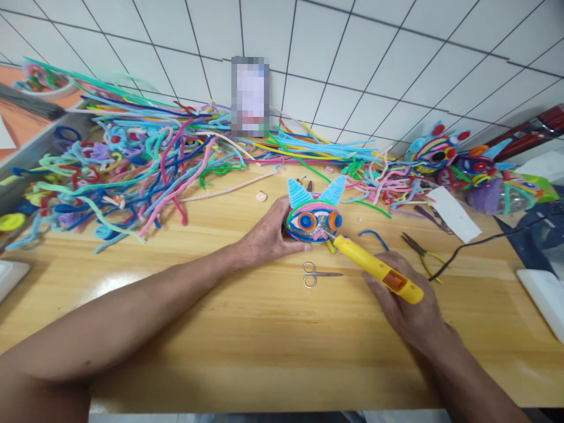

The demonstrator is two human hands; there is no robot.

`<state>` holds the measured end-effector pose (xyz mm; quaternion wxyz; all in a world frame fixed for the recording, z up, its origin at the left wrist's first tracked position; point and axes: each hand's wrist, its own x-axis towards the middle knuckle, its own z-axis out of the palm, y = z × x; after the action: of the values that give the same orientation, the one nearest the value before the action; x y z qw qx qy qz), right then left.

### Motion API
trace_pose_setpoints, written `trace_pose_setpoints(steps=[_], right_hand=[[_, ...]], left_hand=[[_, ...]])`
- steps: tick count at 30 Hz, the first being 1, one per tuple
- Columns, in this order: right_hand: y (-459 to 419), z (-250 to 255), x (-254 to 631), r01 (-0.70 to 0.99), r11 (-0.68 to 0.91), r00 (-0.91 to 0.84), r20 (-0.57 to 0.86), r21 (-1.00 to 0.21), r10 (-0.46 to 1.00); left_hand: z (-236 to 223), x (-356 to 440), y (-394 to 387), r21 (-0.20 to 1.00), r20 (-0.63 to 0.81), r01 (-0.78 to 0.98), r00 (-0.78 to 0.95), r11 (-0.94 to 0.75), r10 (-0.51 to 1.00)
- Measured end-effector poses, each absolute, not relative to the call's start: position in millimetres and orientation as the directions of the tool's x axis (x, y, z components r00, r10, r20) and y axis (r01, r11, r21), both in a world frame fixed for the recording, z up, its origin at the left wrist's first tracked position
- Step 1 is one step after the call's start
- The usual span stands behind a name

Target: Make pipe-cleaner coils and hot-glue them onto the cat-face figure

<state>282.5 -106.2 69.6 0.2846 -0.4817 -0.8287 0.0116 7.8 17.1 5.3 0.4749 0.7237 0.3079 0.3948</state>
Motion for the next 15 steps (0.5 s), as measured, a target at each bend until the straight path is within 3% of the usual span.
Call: trace_pose_setpoints(steps=[5, 15], right_hand=[[-105.7, 66.3, 282.9, 0.807, 0.522, -0.369, 0.454, -0.277, 0.811], [-100.6, 62.8, 277.0, 0.766, 0.491, -0.289, 0.461, -0.415, 0.839]], left_hand=[[3.9, 7.8, 18.4, 0.909, 0.329, 0.064, 0.499, -0.413, 0.801], [4.4, 8.3, 18.1, 0.911, 0.320, 0.073, 0.495, -0.406, 0.808]])
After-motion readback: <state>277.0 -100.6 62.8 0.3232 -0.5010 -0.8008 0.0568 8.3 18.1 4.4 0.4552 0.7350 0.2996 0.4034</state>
